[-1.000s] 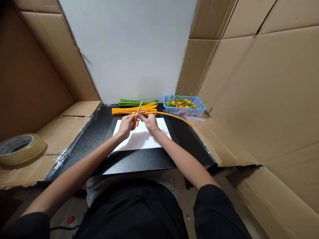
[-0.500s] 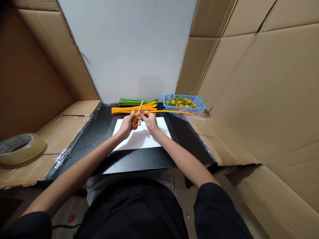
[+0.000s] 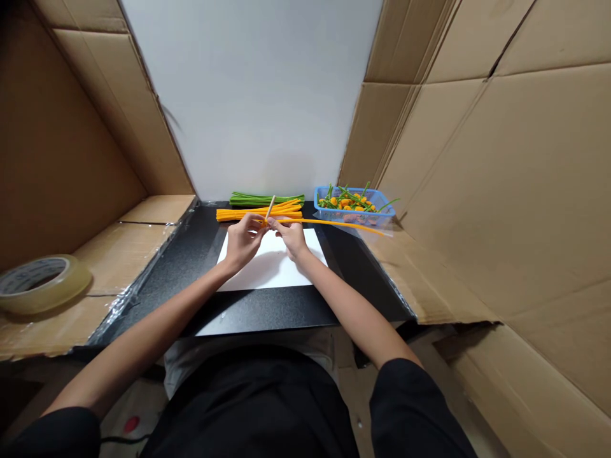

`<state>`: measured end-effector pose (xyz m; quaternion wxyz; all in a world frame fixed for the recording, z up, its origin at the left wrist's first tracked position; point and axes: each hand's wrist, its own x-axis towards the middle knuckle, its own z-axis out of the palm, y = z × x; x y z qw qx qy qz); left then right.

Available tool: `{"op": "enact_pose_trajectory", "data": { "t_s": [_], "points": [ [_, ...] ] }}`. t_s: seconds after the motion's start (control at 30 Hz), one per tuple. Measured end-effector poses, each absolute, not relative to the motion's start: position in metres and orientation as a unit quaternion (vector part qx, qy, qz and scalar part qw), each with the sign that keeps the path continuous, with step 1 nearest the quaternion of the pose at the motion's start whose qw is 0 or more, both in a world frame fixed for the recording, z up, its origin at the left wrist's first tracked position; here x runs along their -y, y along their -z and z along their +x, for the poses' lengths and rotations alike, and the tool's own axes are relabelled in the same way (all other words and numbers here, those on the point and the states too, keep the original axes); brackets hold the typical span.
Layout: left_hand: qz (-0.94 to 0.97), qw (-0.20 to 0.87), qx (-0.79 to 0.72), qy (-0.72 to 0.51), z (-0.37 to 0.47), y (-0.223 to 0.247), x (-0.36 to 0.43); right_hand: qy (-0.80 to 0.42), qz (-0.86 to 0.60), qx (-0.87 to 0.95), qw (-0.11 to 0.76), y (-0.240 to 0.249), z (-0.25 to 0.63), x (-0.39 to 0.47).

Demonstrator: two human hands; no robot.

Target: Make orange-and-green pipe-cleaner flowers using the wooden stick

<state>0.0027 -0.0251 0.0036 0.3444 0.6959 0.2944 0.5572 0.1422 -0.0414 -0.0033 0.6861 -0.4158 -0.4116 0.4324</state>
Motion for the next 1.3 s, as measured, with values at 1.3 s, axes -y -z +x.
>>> {"op": "enact_pose_trajectory", "data": {
  "t_s": [1.3],
  "points": [
    [0.784, 0.233, -0.253, -0.517, 0.001, -0.002, 0.022, -0.555, -0.380, 0.394, 0.627, -0.005, 0.149, 0.047]
  ]
}}
